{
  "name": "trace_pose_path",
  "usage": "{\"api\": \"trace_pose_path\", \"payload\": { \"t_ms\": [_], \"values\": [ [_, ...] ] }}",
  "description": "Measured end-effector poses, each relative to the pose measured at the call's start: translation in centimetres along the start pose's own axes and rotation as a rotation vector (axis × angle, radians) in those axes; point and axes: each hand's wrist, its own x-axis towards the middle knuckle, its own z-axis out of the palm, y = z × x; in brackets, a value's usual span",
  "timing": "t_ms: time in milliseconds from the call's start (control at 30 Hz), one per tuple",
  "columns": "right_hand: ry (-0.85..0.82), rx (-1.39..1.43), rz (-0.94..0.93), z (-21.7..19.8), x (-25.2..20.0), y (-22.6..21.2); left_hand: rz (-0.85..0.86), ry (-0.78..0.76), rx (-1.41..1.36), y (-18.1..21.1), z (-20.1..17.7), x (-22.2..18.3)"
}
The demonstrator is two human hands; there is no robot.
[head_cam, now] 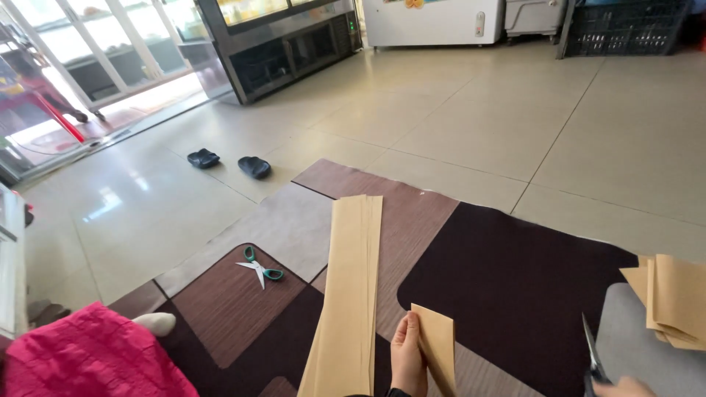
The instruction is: Folding and cutting brown paper strips into smaller rectangular patterns using scissors.
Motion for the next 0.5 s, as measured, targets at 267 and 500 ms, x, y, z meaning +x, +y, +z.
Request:
{"api": "trace_pose_path", "payload": {
  "t_ms": [267,500],
  "values": [
    [-0.166,0.91,-0.173,-5.8,-17.7,-5.0,-0.05,0.031,0.083,0.2,-1.4,-0.4],
    [-0.979,1.544,0.073,2.2,0.8,5.4,0.001,0.024,-0.083,-2.2,-3.4,3.5]
  ]
}}
